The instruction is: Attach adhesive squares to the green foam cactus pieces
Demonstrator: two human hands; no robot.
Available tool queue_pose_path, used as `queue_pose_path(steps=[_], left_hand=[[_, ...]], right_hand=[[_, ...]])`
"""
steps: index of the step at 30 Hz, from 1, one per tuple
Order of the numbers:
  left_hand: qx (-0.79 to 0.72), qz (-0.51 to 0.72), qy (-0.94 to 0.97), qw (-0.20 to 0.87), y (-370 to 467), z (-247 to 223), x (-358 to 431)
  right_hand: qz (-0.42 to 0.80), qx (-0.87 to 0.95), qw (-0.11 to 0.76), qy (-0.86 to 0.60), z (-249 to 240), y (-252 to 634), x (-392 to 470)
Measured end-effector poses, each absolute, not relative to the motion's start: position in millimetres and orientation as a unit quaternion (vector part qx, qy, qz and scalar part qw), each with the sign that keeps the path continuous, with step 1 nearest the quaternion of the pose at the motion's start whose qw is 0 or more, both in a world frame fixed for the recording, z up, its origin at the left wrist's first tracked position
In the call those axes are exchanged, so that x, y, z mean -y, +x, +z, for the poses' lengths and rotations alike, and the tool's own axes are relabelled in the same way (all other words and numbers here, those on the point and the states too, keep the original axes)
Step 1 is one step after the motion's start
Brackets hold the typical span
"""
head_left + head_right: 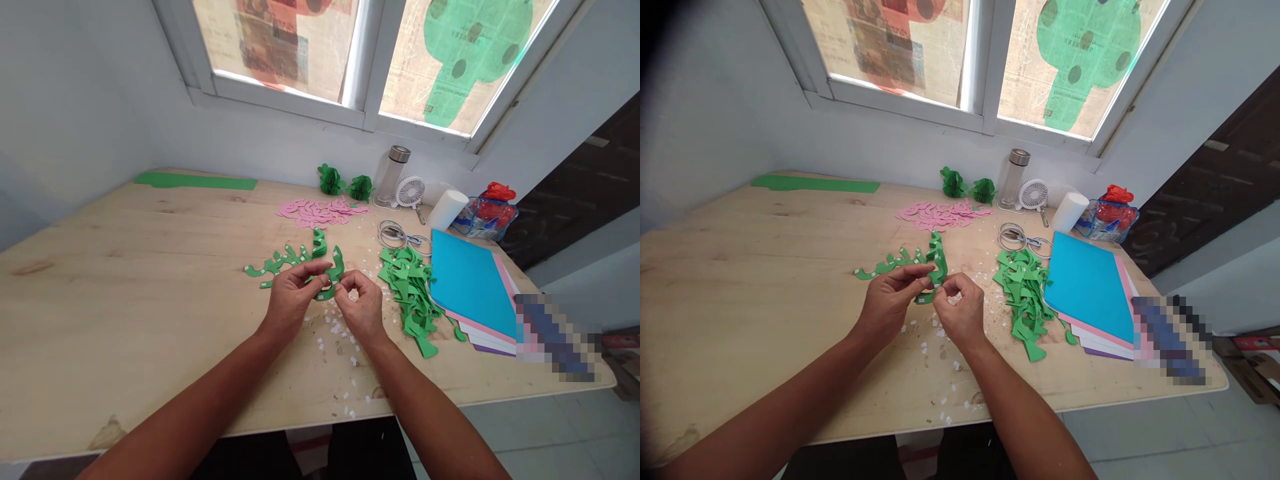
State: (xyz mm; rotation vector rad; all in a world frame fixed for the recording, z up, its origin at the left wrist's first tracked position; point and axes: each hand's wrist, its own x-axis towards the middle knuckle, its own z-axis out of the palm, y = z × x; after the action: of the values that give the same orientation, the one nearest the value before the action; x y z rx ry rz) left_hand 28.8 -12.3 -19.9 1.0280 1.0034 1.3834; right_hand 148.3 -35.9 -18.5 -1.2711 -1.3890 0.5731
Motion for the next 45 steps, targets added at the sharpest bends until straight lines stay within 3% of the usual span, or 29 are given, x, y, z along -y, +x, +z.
queue_pose_path(steps=[27, 45], left_hand=[[-0.408, 0.583, 0.448, 0.541, 31, -20, 13], [-0.404, 0.565, 0.474, 0.541, 28, -22, 12]], right_hand=[[0.231, 0.574, 0.567, -0.544, -21, 147, 34], [0.336, 0.537, 0.574, -0.519, -33, 151, 25]])
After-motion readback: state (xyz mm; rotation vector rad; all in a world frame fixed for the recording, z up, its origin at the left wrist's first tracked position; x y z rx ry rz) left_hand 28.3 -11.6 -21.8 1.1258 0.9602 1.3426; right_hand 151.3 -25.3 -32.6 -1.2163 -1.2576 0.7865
